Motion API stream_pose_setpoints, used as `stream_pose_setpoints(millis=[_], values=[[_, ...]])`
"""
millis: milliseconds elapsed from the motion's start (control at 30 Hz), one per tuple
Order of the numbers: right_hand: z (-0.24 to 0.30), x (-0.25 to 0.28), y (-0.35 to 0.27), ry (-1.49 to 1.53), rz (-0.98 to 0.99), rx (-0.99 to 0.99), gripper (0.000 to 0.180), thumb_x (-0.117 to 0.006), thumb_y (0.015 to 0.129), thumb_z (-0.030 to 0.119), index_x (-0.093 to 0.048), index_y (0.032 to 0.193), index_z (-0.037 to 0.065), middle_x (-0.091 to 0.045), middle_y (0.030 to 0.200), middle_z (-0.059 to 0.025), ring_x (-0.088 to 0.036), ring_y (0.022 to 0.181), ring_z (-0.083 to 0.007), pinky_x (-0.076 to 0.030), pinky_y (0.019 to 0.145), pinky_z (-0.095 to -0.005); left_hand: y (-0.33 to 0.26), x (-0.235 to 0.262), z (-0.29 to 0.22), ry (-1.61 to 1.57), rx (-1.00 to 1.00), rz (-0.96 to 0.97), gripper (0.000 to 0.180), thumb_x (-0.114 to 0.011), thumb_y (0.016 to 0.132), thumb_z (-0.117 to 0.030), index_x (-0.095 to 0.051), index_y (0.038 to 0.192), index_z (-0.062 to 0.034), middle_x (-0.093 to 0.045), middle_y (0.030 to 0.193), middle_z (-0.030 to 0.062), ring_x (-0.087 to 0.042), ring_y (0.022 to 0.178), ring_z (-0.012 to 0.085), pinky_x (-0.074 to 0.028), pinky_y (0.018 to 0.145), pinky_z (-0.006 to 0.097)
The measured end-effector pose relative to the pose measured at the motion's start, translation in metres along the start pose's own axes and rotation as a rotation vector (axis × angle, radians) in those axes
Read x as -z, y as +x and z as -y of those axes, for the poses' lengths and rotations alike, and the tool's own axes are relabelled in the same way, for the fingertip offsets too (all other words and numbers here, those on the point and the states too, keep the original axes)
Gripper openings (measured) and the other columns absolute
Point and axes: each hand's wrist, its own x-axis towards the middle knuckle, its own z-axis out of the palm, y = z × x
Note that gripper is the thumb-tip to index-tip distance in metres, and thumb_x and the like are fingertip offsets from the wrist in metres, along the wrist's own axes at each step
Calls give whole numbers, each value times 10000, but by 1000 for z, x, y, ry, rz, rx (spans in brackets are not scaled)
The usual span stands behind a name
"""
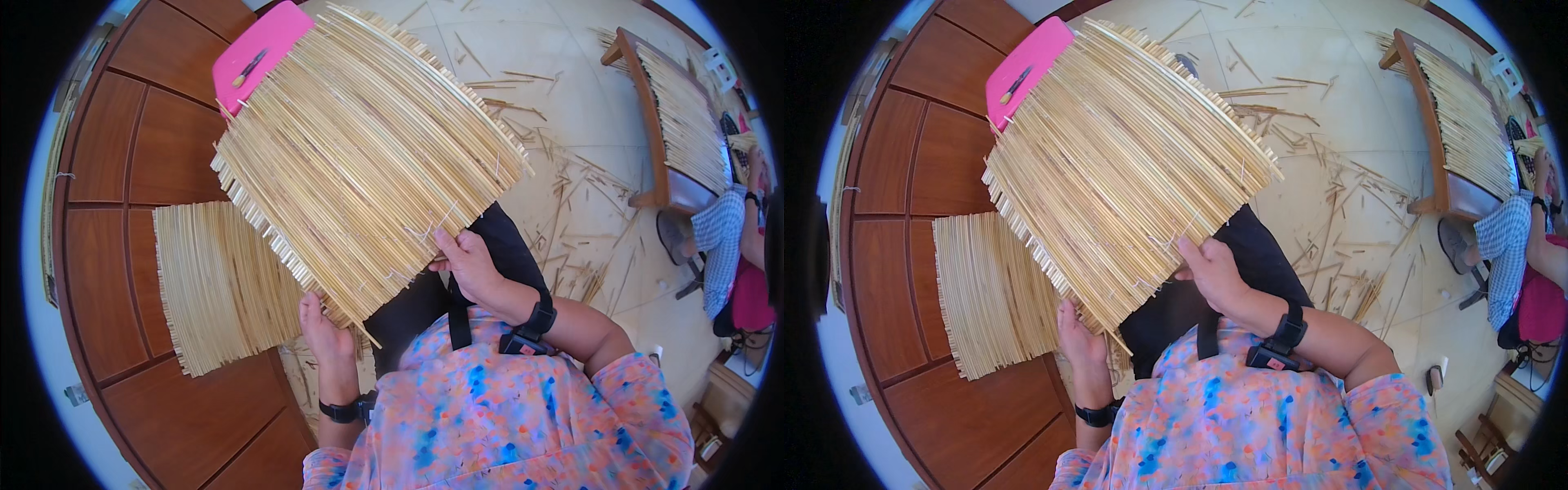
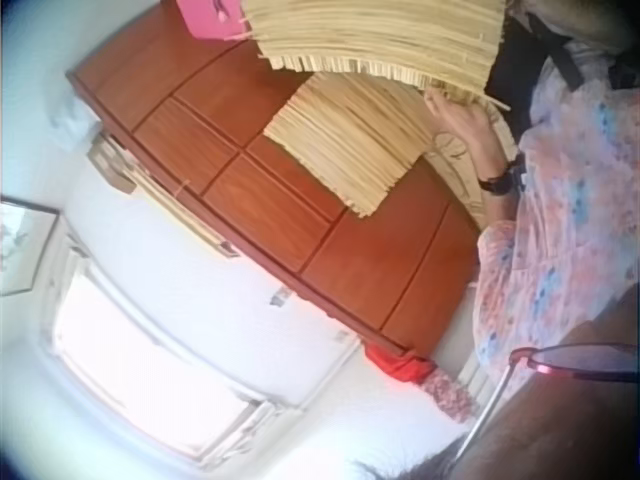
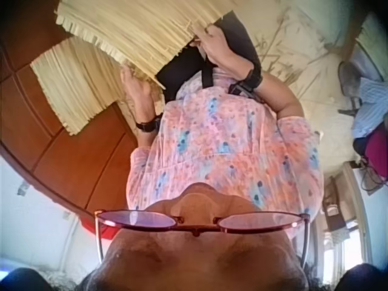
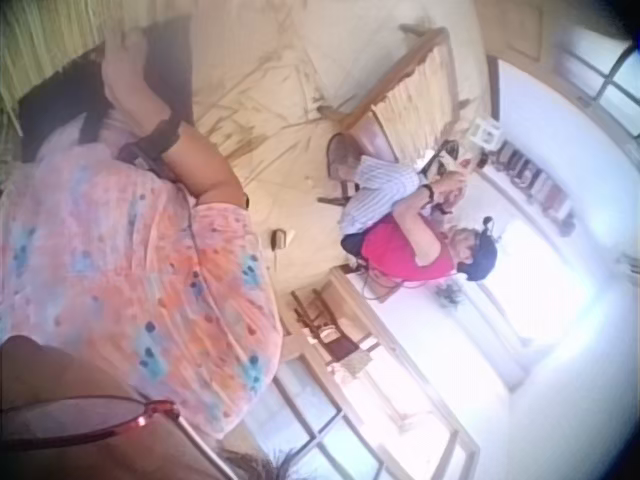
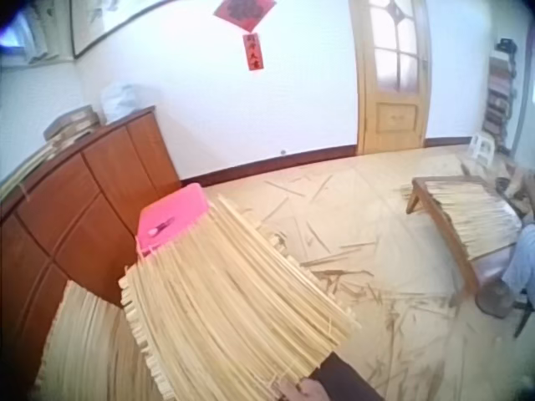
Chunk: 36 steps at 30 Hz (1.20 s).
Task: The person weaves a mat using thin bamboo strips and thread, threading the needle through the strips and tightening the weave. They adjust the mat on their lap and continue stitching along the edge.
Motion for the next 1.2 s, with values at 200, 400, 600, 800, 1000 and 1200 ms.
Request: stream_pose_setpoints(millis=[200, 400, 600, 800, 1000, 1200], values=[[3, 0, 0, 18, -7, -30, 400, -525, 1051, 361, -613, 1151, -16, -699, 1003, -104, -690, 851, -176, -580, 713, -306, 6, 39, -9, 273, -245, -49, 124, -578, 1005, -94, -590, 896, -35, -644, 1167, 111, -613, 1028, 184, -508, 911, 349], [-2, 11, 9, -13, 54, -87, 445, -490, 1057, 421, -597, 1136, -4, -684, 972, -110, -684, 808, -180, -572, 690, -297, -20, -3, -43, 1006, -796, 433, 46, -618, 919, 1, -598, 879, -3, -550, 1420, 164, -487, 1337, 318, -389, 1090, 418], [0, 18, 10, 33, 214, -148, 446, -447, 1075, 415, -585, 1159, 0, -683, 985, -123, -687, 828, -181, -565, 734, -290, -41, -90, -41, 1381, -877, 1122, 126, -721, 800, 4, -606, 850, -6, -450, 1501, 224, -416, 1398, 432, -369, 1129, 493], [3, 29, 10, 56, 343, -157, 341, -530, 1049, 291, -605, 1168, -20, -687, 996, -121, -688, 862, -186, -556, 792, -296, -30, -113, -23, 1505, -845, 1273, 150, -728, 793, -16, -589, 846, 5, -408, 1534, 214, -386, 1417, 427, -382, 1120, 508], [3, 29, 7, -51, 331, -64, 279, -629, 988, 200, -641, 1124, -43, -712, 922, -110, -677, 843, -161, -543, 776, -284, -26, -108, -19, 1535, -872, 1269, 145, -713, 806, -29, -586, 860, 14, -403, 1538, 221, -377, 1429, 418, -358, 1141, 526], [-1, 30, 10, -151, 330, 3, 268, -615, 988, 206, -655, 1084, -41, -713, 857, -93, -661, 768, -138, -529, 727, -275, -30, -103, -6, 1649, -944, 1242, 102, -667, 839, -45, -577, 849, 2, -363, 1569, 213, -338, 1450, 432, -321, 1146, 589]])
